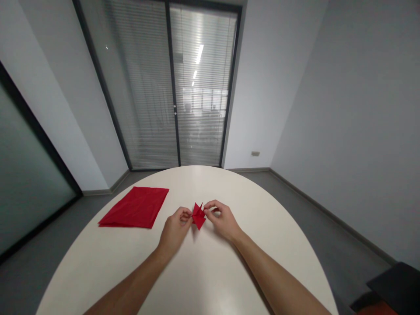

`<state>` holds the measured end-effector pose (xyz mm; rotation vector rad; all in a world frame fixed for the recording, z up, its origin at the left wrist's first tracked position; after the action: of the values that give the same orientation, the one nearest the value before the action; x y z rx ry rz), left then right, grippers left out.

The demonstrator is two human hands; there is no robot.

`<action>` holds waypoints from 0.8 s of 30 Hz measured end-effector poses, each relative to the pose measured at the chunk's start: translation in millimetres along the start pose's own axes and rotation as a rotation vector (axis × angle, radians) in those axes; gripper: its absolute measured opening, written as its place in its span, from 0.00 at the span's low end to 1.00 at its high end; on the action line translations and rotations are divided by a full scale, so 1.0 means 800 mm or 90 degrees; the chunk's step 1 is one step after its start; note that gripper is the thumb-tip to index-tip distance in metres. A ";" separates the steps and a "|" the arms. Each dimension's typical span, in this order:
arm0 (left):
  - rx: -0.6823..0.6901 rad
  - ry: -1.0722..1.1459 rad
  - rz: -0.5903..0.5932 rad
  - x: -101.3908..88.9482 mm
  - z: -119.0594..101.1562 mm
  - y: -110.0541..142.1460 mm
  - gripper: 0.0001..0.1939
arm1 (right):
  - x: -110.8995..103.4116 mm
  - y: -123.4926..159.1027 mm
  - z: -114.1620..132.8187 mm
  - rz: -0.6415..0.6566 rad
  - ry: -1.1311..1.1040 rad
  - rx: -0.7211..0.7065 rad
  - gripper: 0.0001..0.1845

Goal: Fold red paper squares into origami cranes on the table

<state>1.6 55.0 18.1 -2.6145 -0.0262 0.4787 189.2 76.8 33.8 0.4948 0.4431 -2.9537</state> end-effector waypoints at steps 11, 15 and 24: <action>-0.015 0.018 0.018 0.002 0.002 0.001 0.08 | -0.002 0.001 0.010 -0.018 0.004 -0.042 0.05; -0.014 0.010 0.024 0.002 0.001 0.000 0.08 | -0.002 0.001 0.010 -0.027 -0.009 -0.039 0.06; -0.011 0.000 0.017 0.002 -0.002 -0.002 0.08 | -0.005 0.001 0.010 -0.039 0.004 -0.026 0.07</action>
<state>3.8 55.9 19.7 -2.6343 0.0046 0.4903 190.7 74.3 41.9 0.4948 0.5272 -2.9952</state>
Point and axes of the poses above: each hand's wrist, its own y-axis away from the middle knuckle, its own x-axis out of the palm, z = x × y, the point moved 4 cm from there along -y, towards the middle knuckle, and after that the axes turned 10 degrees about x, right-handed, at the moved point
